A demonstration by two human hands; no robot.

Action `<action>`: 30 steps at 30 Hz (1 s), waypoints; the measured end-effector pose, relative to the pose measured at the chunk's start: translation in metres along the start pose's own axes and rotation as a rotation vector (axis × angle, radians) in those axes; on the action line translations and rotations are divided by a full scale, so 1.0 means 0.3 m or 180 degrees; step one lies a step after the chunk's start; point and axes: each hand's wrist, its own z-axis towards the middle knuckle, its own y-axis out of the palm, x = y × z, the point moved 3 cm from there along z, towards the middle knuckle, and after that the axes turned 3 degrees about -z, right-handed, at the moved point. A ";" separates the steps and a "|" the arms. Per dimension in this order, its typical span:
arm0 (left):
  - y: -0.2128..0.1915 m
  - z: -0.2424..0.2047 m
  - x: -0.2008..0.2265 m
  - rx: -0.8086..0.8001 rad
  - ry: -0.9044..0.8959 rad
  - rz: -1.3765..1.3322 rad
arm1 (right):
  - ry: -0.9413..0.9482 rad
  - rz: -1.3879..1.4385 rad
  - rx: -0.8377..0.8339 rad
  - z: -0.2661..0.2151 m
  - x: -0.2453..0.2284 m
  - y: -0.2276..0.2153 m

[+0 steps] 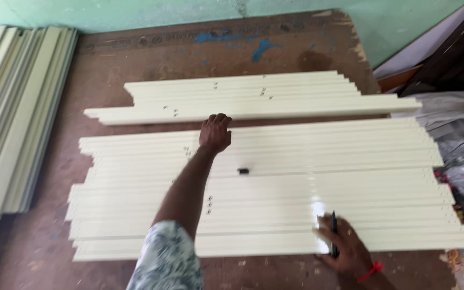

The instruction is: The person uses a small metal square and a black marker to mark numbers on the ends of long, light-colored slats. They repeatedly pick up a slat, align the square, write a number, and place the slat back on the stack.

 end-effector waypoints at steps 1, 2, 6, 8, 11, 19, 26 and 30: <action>0.032 0.071 -0.007 -0.0127 0.0005 0.0126 | 0.0039 0.0025 -0.0016 -0.007 -0.003 -0.001; 0.060 0.143 -0.011 -0.0253 0.0010 0.0254 | 0.0045 0.0055 -0.0059 0.000 0.005 0.004; 0.134 0.339 -0.004 -0.0654 -0.0114 0.0632 | 0.0056 -0.0085 -0.0262 0.015 0.047 0.029; 0.149 0.380 -0.002 -0.0745 -0.0010 0.0743 | 0.0022 -0.0142 -0.0298 0.016 0.065 0.042; 0.142 0.379 -0.003 -0.0845 0.0172 0.0978 | -0.0063 -0.0101 -0.0228 -0.010 0.070 0.056; 0.086 0.349 0.058 -0.1181 0.0258 0.1269 | -0.0374 -0.0265 0.0088 -0.074 0.172 0.118; -0.306 0.118 0.110 0.0082 0.0533 0.0187 | -0.0634 -0.0055 0.0595 -0.077 0.166 0.145; -0.573 -0.094 0.108 0.0312 0.0526 0.0370 | -0.1197 0.0052 0.0652 0.091 0.142 0.133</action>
